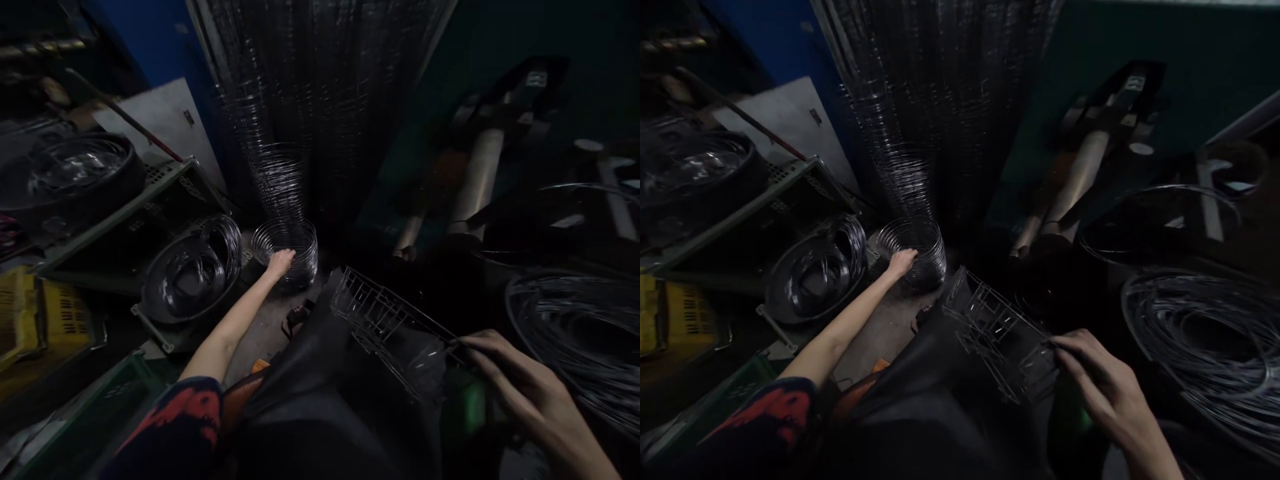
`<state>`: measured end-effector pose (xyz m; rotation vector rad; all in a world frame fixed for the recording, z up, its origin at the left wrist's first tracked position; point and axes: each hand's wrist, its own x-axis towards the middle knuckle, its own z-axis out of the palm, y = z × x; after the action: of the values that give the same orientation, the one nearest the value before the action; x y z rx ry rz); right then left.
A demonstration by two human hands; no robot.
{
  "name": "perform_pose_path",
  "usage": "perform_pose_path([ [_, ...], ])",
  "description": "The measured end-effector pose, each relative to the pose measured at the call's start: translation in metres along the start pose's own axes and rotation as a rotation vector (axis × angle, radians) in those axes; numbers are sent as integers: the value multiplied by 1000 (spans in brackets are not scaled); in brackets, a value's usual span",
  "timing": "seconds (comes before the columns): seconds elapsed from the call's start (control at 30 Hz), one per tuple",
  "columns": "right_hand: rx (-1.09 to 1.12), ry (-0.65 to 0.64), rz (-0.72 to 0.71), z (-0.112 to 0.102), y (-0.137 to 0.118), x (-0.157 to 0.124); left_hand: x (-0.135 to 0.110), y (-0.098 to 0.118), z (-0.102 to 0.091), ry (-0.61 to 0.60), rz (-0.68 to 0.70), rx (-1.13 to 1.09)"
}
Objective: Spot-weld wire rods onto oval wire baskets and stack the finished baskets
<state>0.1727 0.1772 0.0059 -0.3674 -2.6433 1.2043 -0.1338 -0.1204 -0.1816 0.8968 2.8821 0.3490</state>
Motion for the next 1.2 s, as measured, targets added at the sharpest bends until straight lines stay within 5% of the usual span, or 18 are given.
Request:
perform_pose_path([
  [0.23, 334, 177, 469, 32, 35, -30, -6, -9, -12, 126, 39, -150],
  [0.37, 402, 129, 491, 73, 53, -49, -22, 23, -23, 250, 168, -354],
  [0.43, 192, 158, 454, 80, 70, -47, -24, 40, -21, 210, 70, -661],
  [0.5, 5, 268, 404, 63, 86, -33, -27, 54, -15, -39, -96, -944],
  [0.57, -155, 407, 283, 24, 91, -11, -39, 70, -9, -184, -132, -1085],
  [0.7, -491, 602, 18, -79, 68, 78, -74, 100, -10, -290, -139, -1161],
  [0.8, -825, 565, 78, -128, 52, 165, -84, 115, -12, -296, -119, -1173],
  [0.97, -1208, 236, 251, -152, 47, 243, -69, 124, -6, -85, -196, -1261],
  [1.2, -1291, 89, 113, -171, 42, 220, -37, 123, 7, -108, -50, -1160],
])
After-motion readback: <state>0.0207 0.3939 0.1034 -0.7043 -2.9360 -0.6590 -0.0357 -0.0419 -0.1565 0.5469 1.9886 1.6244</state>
